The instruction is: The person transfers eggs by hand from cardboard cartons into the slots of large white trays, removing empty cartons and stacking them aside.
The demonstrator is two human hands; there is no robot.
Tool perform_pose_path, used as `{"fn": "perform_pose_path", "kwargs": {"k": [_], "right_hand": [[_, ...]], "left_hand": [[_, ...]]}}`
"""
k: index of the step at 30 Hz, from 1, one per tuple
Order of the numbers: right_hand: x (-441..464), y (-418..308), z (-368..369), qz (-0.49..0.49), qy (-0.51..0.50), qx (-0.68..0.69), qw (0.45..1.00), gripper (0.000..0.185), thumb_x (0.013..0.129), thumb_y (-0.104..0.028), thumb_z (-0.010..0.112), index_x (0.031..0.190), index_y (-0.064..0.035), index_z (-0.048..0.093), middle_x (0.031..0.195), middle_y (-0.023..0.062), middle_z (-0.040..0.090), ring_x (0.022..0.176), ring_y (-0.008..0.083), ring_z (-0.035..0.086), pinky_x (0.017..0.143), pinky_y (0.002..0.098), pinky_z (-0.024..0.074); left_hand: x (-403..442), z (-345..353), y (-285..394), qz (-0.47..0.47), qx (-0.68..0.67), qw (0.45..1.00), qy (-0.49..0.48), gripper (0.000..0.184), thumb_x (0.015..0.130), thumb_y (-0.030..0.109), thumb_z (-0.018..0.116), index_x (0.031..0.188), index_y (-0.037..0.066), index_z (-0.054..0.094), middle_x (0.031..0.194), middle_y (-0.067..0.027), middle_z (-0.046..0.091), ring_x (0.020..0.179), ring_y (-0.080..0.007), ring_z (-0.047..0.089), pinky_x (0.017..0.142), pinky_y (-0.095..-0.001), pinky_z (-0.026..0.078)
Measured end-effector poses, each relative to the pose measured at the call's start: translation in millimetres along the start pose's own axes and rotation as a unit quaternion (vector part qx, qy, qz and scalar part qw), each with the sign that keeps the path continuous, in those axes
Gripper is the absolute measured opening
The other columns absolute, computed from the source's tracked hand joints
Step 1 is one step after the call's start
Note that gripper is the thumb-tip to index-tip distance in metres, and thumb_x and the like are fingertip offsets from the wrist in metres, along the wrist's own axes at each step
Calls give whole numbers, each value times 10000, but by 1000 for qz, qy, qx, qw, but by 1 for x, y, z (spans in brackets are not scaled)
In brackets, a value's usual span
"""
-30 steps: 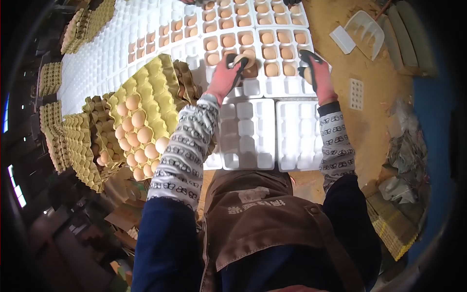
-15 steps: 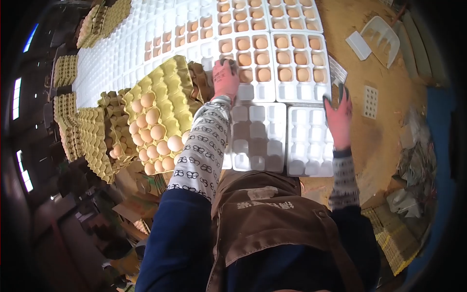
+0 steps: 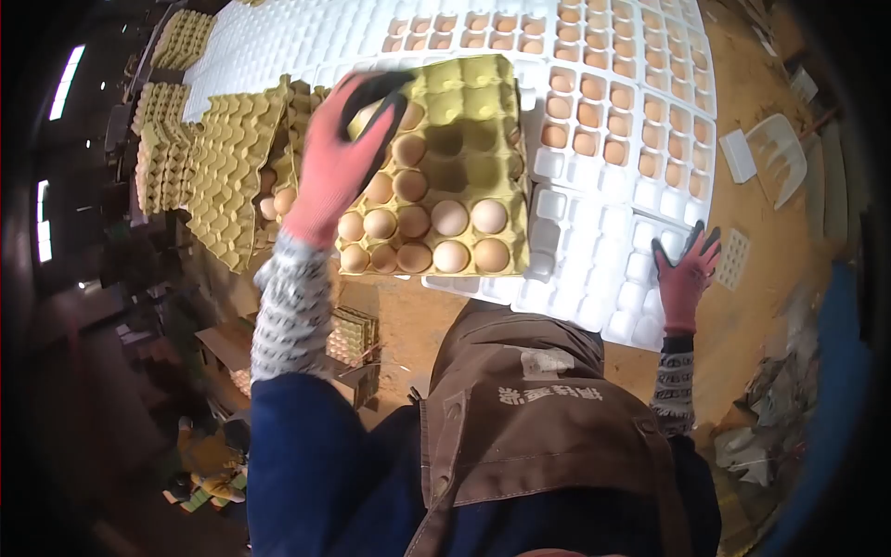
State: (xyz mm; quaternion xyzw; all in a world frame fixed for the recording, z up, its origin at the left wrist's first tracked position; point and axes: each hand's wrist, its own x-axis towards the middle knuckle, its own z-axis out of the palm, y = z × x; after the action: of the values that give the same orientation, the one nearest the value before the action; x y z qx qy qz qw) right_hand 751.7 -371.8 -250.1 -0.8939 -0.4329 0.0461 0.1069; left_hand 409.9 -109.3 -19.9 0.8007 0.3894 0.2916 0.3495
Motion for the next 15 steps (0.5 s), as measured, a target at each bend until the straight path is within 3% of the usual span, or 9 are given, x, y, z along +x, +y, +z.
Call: {"fn": "perform_pose_path", "kwargs": {"k": [2,3,4,5,6,9,11,13,15], "right_hand": [[6,-64,-50,-94,90,195,972,762,783,-175,757,1414,8,371,1394,240,437,1228,340,495,943,482,462],[4,-113,-76,-74,22,405,911,620,752,17,704,1329,16,478,1237,172,570,1040,243,595,859,351,512],[1,-148,-96,-54,-127,494,858,612,758,12,694,1330,13,474,1201,147,594,958,204,615,804,312,527],[2,-179,-109,-159,-203,462,848,662,747,-37,731,1353,-9,466,1227,149,587,987,218,612,856,350,516],[3,-196,-103,-356,-133,333,863,697,750,-125,755,1380,-66,463,1264,166,568,1060,245,607,936,370,485],[16,-236,-105,-422,-305,117,846,619,833,-142,658,1415,-155,448,1366,154,508,1160,255,586,963,356,479],[20,-223,-112,-352,-335,373,791,587,848,-73,584,1416,-136,449,1333,132,547,1075,212,628,892,323,518],[23,-200,-96,-120,-292,554,770,473,899,-32,495,1372,-33,480,1201,129,618,1035,174,631,889,301,517],[29,-207,-100,-154,-265,633,711,412,925,-54,508,1331,12,494,1167,131,619,1035,184,626,879,293,516]], "left_hand": [[-49,-33,-15,34,136,988,-63,385,807,81,695,1174,12,600,1095,-89,636,1026,-210,615,910,-327,478],[-71,-40,-21,51,165,979,-107,420,783,92,715,1181,26,599,1089,-96,629,1021,-232,612,906,-352,479],[-91,-38,-22,34,220,963,-153,465,761,124,735,1196,44,590,1102,-106,607,1025,-261,590,907,-379,467],[-104,-32,-24,18,275,941,-197,510,740,156,755,1211,63,582,1116,-116,585,1029,-291,568,908,-406,455],[-110,-22,-31,29,292,938,-183,544,731,184,763,1226,71,568,1133,-122,563,1035,-310,543,913,-418,440],[-115,-13,-48,26,299,940,-163,603,706,217,780,1242,81,539,1181,-131,529,1078,-337,503,931,-432,415],[-115,-16,-51,-7,264,949,-170,617,696,167,784,1250,79,528,1196,-143,532,1100,-357,500,949,-434,416],[-122,-20,-60,13,252,956,-149,559,716,128,755,1230,81,538,1187,-139,537,1107,-338,507,948,-428,421],[-128,-24,-66,30,252,955,-153,545,724,110,742,1229,84,540,1185,-134,538,1116,-332,506,947,-426,425]]}}
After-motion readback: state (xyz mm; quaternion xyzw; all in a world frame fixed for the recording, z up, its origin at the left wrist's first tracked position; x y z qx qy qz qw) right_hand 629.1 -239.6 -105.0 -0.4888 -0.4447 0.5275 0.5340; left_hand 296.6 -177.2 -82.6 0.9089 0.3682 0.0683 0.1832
